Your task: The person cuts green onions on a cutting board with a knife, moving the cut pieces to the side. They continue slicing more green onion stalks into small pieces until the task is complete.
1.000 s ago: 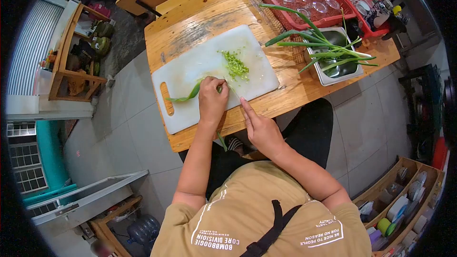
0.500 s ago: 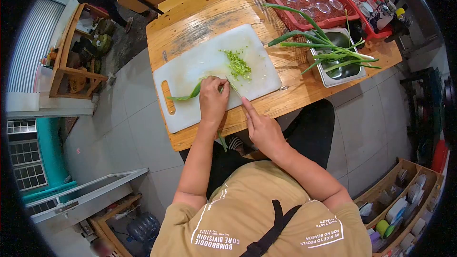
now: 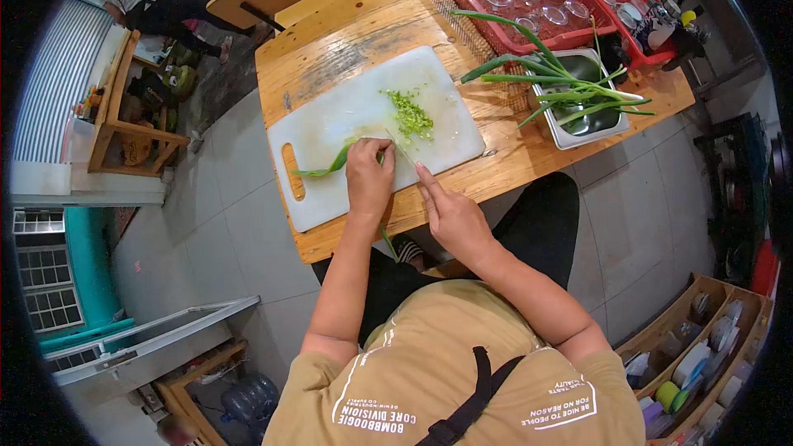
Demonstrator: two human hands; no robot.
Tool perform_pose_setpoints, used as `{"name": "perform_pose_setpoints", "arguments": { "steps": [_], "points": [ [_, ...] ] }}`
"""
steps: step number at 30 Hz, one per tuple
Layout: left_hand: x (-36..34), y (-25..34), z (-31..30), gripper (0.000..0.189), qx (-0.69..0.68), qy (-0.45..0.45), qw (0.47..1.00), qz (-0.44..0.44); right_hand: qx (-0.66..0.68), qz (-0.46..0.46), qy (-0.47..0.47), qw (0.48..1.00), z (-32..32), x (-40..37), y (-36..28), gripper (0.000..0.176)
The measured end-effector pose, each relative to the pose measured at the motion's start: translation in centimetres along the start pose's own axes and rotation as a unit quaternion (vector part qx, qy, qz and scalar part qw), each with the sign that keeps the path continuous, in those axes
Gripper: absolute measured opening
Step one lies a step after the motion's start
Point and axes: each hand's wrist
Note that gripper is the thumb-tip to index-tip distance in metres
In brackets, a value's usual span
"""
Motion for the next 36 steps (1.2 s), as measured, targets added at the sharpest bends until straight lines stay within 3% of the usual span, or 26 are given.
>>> {"name": "perform_pose_setpoints", "arguments": {
  "steps": [14, 28, 31, 36],
  "points": [
    [0.5, -0.9, -0.2, 0.014, -0.008, -0.031, 0.999, -0.029, 0.016, 0.026, -0.025, 0.999, 0.3, 0.9, -0.8, 0.054],
    [0.4, 0.1, -1.2, 0.012, -0.026, -0.029, 0.999, -0.024, -0.111, 0.007, 0.000, 0.994, 1.3, 1.3, -0.3, 0.064],
    [0.2, 0.1, -1.4, 0.012, -0.007, -0.022, 0.999, 0.030, -0.078, 0.010, 0.004, 0.997, 0.8, 1.5, -0.2, 0.062],
    [0.1, -0.2, -1.0, 0.014, -0.009, -0.024, 1.000, 0.007, -0.014, 0.008, -0.006, 1.000, -0.9, 0.4, -0.2, 0.057]
  ]
}}
Point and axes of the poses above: each hand's wrist, its own x-axis towards the middle knuckle, its own z-axis out of the palm, y = z × x, and after that the axes turned 13 degrees about z, right-handed
